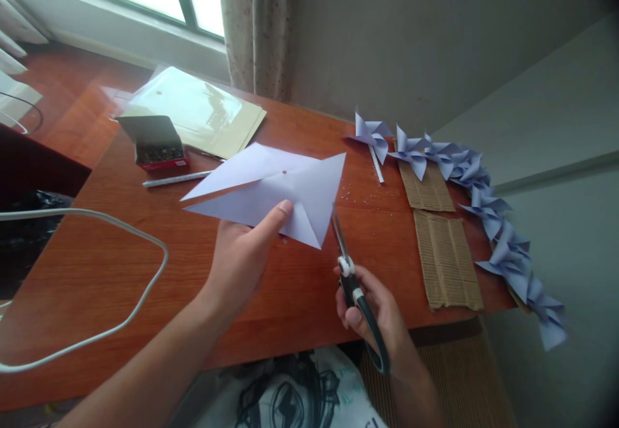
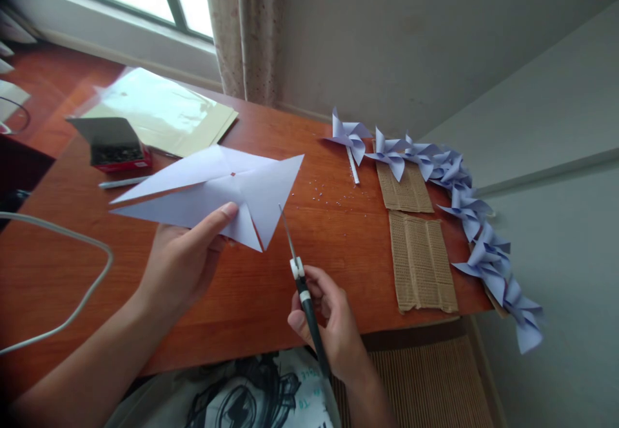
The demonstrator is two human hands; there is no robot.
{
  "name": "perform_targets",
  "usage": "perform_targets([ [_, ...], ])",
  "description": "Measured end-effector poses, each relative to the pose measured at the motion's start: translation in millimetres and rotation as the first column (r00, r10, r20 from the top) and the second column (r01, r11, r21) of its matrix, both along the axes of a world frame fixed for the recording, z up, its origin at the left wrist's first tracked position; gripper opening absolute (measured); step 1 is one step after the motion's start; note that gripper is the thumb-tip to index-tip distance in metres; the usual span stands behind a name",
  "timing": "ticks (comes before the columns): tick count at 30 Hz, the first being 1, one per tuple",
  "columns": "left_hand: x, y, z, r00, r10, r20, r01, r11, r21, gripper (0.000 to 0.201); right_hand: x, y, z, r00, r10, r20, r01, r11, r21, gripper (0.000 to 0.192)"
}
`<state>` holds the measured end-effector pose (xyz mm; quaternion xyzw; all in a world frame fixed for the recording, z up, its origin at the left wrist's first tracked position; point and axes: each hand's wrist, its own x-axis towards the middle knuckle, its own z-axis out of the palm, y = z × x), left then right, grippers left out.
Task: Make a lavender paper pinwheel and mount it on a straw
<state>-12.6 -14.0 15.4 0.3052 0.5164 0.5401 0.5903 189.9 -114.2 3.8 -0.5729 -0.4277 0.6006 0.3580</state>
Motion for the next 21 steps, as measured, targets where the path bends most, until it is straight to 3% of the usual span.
perform_targets([
  [3, -1, 3, -0.3, 0.994, 0.093, 0.051, -0.094, 0.995, 0.027, 0.028, 17, 5, -1.6, 0.994, -0.068, 0.086, 0.066, 0.998, 0.024, 0.060],
  [9, 3, 5, -5.1, 0.987, 0.065, 0.148, -0.069, 0.997, 0.026, 0.029, 63, 20, -11.5, 0.939, -0.160, 0.305, 0.140, 0.986, 0.087, 0.067],
  [11, 3, 5, -6.5, 0.989, 0.030, 0.145, -0.033, 0.999, 0.024, 0.028, 79, 24, -14.4, 0.853, -0.212, 0.476, 0.159, 0.976, 0.150, 0.068],
  [16, 4, 5, -8.4, 0.993, 0.026, 0.119, -0.026, 1.000, -0.001, 0.027, 104, 26, -16.7, 0.462, -0.280, 0.841, 0.105, 0.959, 0.262, 0.065],
  [18, 5, 5, -9.0, 0.993, 0.022, 0.113, -0.021, 1.000, -0.011, 0.025, 107, 26, -18.3, 0.377, -0.286, 0.881, 0.034, 0.955, 0.296, 0.060],
  [21, 6, 5, -10.3, 0.995, 0.002, 0.099, 0.000, 1.000, -0.016, 0.027, 107, 27, -23.0, 0.318, -0.326, 0.891, -0.056, 0.931, 0.360, 0.053],
])
